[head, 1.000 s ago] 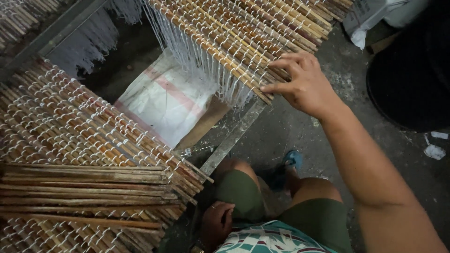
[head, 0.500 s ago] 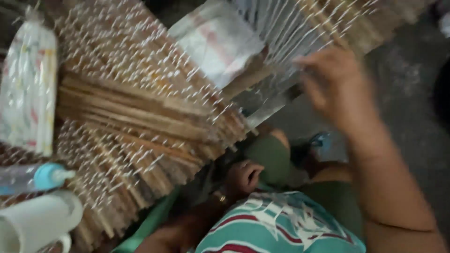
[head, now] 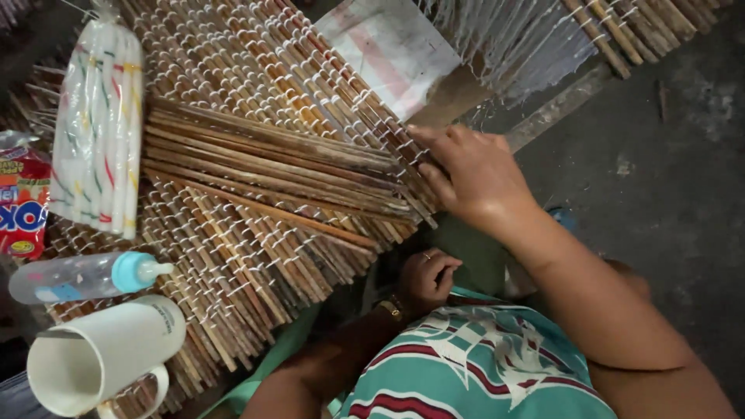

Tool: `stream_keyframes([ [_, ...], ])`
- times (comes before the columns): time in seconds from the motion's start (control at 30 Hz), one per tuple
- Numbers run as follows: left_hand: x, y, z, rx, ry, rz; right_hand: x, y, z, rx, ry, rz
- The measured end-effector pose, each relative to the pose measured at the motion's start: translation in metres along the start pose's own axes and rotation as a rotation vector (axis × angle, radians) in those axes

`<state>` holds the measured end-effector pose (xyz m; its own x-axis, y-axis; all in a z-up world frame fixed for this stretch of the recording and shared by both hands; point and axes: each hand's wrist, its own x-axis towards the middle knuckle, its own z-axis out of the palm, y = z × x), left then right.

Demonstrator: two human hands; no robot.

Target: Preparing and dipping candle wicks by arranging them on wooden sticks in a workshop.

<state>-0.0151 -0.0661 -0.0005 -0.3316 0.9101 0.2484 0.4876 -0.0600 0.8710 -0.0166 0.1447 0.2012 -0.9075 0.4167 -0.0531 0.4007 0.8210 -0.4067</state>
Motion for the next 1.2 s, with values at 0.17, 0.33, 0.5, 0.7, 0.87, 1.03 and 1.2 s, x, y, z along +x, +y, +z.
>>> stream_keyframes([
  [0.17,-0.001,0.002,-0.007,-0.015,0.012,0.004,0.003,-0.017,-0.002,-0.004,0.039,-0.033],
  [0.33,-0.005,-0.006,-0.005,-0.058,0.042,0.03,0.009,-0.029,0.004,0.111,0.069,0.065],
  [0.5,0.001,0.005,-0.017,-0.056,0.073,0.046,0.021,-0.031,0.016,0.152,0.043,0.139],
  [0.7,-0.001,0.006,-0.016,-0.056,0.087,0.038,0.024,-0.036,0.008,0.163,0.022,0.207],
  [0.87,-0.002,0.004,-0.015,-0.061,0.082,0.053,0.026,-0.03,0.017,0.189,0.056,0.194],
  [1.03,-0.001,0.006,-0.016,-0.062,0.09,0.052,0.028,-0.025,0.02,0.175,0.152,0.141],
  [1.2,-0.001,-0.001,-0.016,-0.043,0.074,0.092,0.03,-0.021,0.014,0.152,0.171,0.13],
])
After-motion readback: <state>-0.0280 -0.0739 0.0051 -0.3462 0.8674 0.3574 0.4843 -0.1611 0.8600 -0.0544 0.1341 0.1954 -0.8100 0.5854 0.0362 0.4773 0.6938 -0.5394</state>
